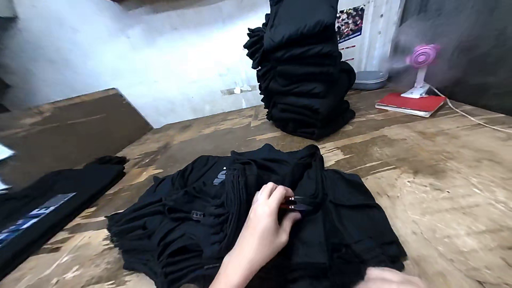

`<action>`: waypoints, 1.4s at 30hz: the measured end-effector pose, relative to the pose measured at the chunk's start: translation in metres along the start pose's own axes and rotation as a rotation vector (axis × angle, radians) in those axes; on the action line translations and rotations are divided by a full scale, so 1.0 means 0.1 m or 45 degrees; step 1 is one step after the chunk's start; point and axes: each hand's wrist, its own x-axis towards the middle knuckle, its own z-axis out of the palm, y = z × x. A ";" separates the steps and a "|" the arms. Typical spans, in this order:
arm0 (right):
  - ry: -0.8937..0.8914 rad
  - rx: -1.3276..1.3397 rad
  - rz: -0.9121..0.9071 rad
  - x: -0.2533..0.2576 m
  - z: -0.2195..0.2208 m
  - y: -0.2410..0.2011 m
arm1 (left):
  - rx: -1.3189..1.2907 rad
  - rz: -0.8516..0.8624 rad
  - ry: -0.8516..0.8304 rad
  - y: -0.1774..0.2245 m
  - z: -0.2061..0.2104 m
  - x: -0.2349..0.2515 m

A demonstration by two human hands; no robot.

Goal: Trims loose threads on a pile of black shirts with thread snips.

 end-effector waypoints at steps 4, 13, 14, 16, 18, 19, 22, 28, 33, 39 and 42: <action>0.530 0.088 0.273 0.19 0.39 -0.20 | 0.001 0.213 0.020 0.28 -0.13 -0.12; 0.944 -0.052 0.161 0.31 0.72 -0.15 | 0.268 0.311 -0.063 0.48 -0.29 -0.33; 0.982 -0.106 0.155 0.32 0.73 -0.15 | 0.268 0.321 -0.078 0.51 -0.27 -0.34; 1.065 -0.215 0.096 0.36 0.74 -0.14 | 0.280 0.369 -0.092 0.55 -0.18 -0.34; 1.080 -0.257 -0.035 0.39 0.75 -0.12 | 0.279 0.419 -0.092 0.56 -0.08 -0.34; 1.047 -0.246 -0.119 0.38 0.75 -0.09 | 0.275 0.429 -0.078 0.57 -0.05 -0.34; 0.854 -0.193 -0.373 0.32 0.68 0.01 | 0.177 0.310 -0.069 0.54 -0.07 -0.35; 0.968 -0.493 -0.236 0.39 0.79 -0.06 | 0.097 0.020 -0.014 0.27 -0.19 -0.53; 0.876 0.095 -0.157 0.49 0.84 -0.03 | 0.022 -0.033 -0.059 0.29 -0.29 -0.65; 0.703 0.372 -0.284 0.40 0.75 -0.01 | -0.004 0.018 0.005 0.32 -0.22 -0.63; 0.307 0.033 -0.283 0.23 0.55 0.02 | -0.117 -0.076 -0.083 0.34 -0.27 -0.58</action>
